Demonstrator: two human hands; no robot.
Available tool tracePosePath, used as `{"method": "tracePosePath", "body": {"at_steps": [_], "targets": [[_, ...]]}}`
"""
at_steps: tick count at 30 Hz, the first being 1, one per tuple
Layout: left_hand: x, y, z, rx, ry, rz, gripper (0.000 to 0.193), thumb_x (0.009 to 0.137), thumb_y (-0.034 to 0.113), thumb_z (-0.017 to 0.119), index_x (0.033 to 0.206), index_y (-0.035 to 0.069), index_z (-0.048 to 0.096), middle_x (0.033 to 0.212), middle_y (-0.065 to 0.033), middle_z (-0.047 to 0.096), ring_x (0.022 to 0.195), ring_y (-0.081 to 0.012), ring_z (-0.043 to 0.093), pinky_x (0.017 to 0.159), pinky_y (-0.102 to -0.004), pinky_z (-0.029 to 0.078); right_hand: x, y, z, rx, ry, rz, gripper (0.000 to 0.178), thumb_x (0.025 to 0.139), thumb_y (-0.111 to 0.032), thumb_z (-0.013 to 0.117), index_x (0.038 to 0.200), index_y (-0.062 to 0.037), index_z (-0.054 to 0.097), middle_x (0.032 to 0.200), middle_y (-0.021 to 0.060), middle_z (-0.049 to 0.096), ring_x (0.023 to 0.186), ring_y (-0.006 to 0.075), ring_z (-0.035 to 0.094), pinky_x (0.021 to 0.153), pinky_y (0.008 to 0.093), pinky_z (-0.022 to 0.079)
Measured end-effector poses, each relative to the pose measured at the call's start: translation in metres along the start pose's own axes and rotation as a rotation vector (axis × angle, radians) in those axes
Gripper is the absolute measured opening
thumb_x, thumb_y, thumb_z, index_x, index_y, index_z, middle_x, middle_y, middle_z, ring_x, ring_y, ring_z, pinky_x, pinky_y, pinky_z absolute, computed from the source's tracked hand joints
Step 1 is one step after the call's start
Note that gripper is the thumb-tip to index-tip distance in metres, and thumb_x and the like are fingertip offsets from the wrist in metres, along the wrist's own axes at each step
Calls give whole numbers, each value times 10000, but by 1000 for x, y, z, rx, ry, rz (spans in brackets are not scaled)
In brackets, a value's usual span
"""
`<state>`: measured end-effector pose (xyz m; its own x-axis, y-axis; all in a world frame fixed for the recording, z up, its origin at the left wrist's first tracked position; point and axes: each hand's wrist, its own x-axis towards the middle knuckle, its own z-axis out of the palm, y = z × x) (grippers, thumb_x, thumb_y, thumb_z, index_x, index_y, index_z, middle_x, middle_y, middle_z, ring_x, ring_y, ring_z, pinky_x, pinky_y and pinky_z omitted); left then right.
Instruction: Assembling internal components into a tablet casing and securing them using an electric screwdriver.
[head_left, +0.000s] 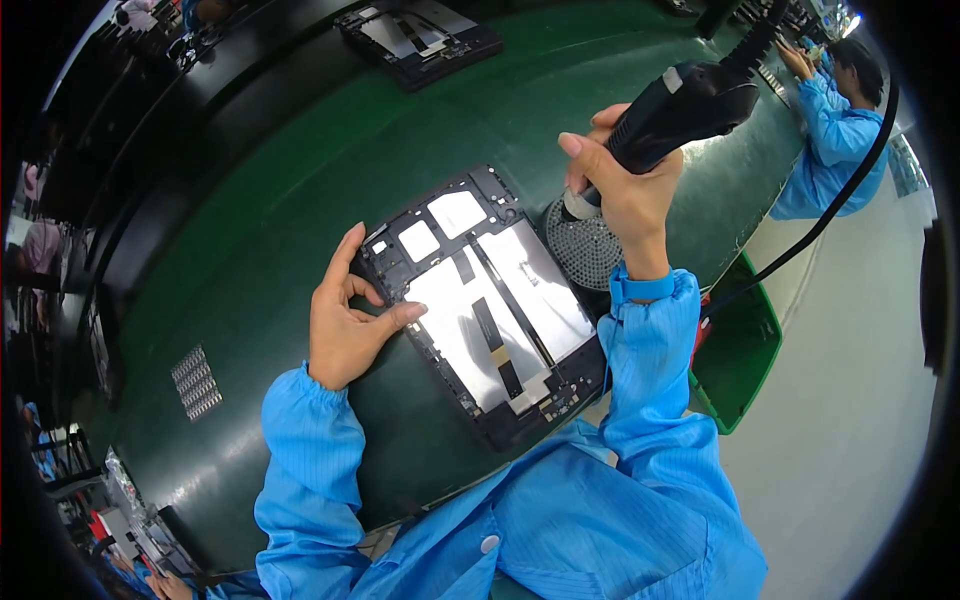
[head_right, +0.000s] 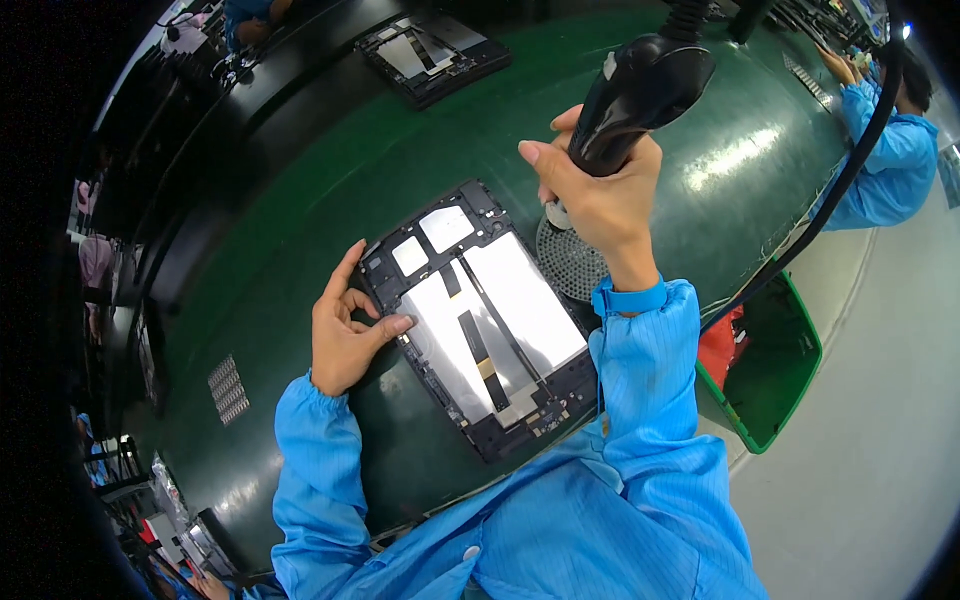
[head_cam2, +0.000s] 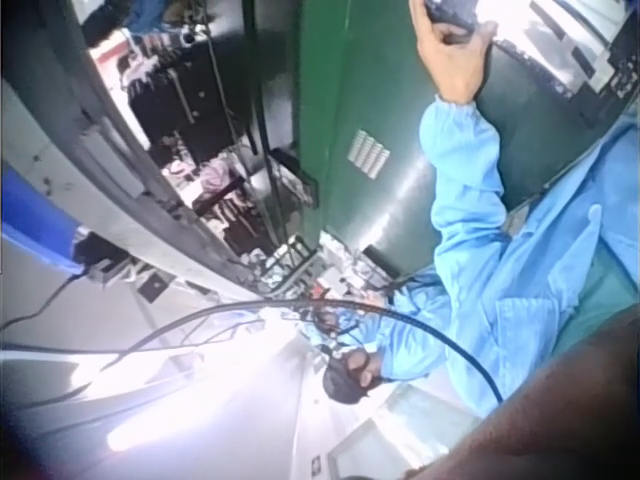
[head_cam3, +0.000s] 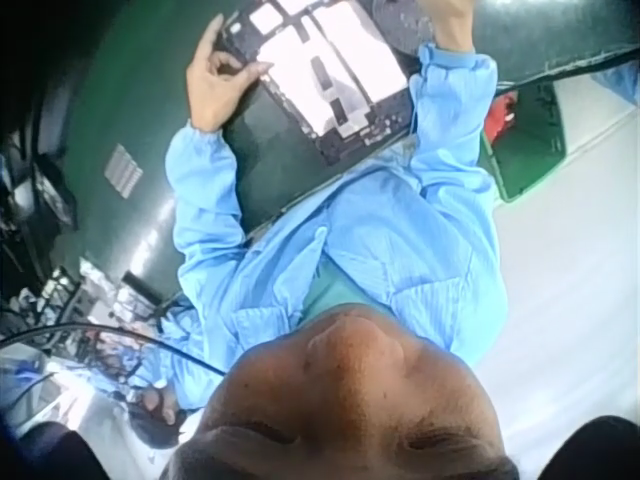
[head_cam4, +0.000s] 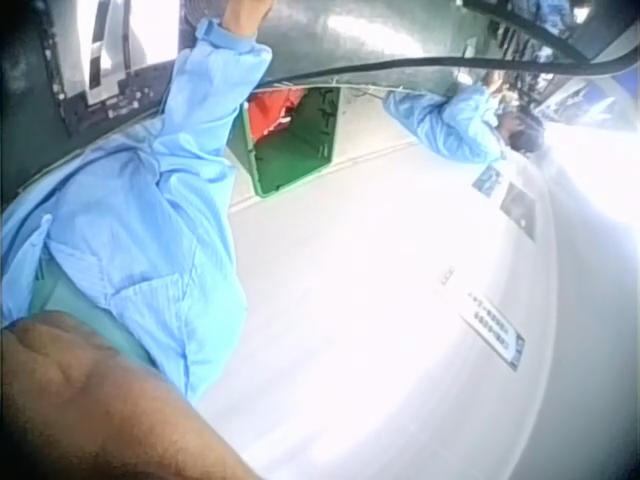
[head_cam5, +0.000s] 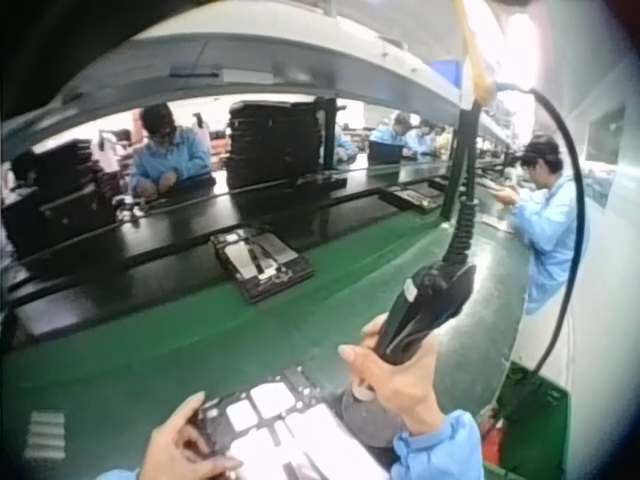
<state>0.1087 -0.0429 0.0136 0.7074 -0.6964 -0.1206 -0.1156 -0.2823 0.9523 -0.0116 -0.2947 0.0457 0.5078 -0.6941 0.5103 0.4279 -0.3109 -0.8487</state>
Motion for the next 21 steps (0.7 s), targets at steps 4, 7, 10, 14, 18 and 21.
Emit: {"method": "tracePosePath", "body": {"at_steps": [4, 7, 10, 14, 18, 21], "targets": [[0, -2, -1, -7, 4, 8, 928, 616, -56, 793, 1419, 51, 341, 776, -23, 528, 673, -51, 483, 518, -143, 452, -1, -1, 1, -2, 20, 12, 222, 734, 32, 734, 884, 30, 571, 603, 49, 604, 467, 116, 571, 439, 235, 429], [1, -4, -4, 39, -2, 25, 920, 630, -47, 791, 1423, 49, 334, 774, -19, 534, 676, -53, 491, 525, -145, 451, -1, -1, 2, -38, 9, 2, 219, 733, 36, 730, 882, 30, 569, 602, 47, 599, 469, 121, 570, 445, 239, 433], [3, -11, -9, -25, -46, 51, 888, 679, 30, 799, 1424, 30, 315, 816, -63, 548, 682, -76, 517, 533, -191, 495, -2, -3, 4, -11, 25, 30, 215, 732, 41, 727, 876, 29, 567, 603, 49, 593, 469, 127, 566, 448, 243, 437], [3, -12, -10, -159, -71, 21, 724, 803, 45, 693, 1427, 49, 324, 756, -22, 565, 692, -66, 535, 571, -197, 477, -3, -4, 4, -12, 24, 19, 216, 733, 46, 727, 875, 30, 565, 605, 52, 590, 470, 130, 562, 451, 247, 441], [4, -14, -9, -145, -84, 73, 686, 834, 58, 664, 1428, 48, 321, 748, -28, 575, 685, -67, 538, 569, -204, 479, -4, -5, 4, -16, 17, 17, 224, 737, 54, 724, 890, 31, 562, 604, 53, 587, 478, 128, 562, 460, 250, 446], [3, -14, -10, -145, -82, 32, 668, 844, 63, 651, 1425, 43, 323, 744, -34, 585, 686, -70, 545, 562, -202, 477, -4, -7, 6, -22, 4, 20, 232, 739, 58, 720, 904, 30, 559, 603, 53, 586, 485, 131, 565, 466, 249, 447]]}}
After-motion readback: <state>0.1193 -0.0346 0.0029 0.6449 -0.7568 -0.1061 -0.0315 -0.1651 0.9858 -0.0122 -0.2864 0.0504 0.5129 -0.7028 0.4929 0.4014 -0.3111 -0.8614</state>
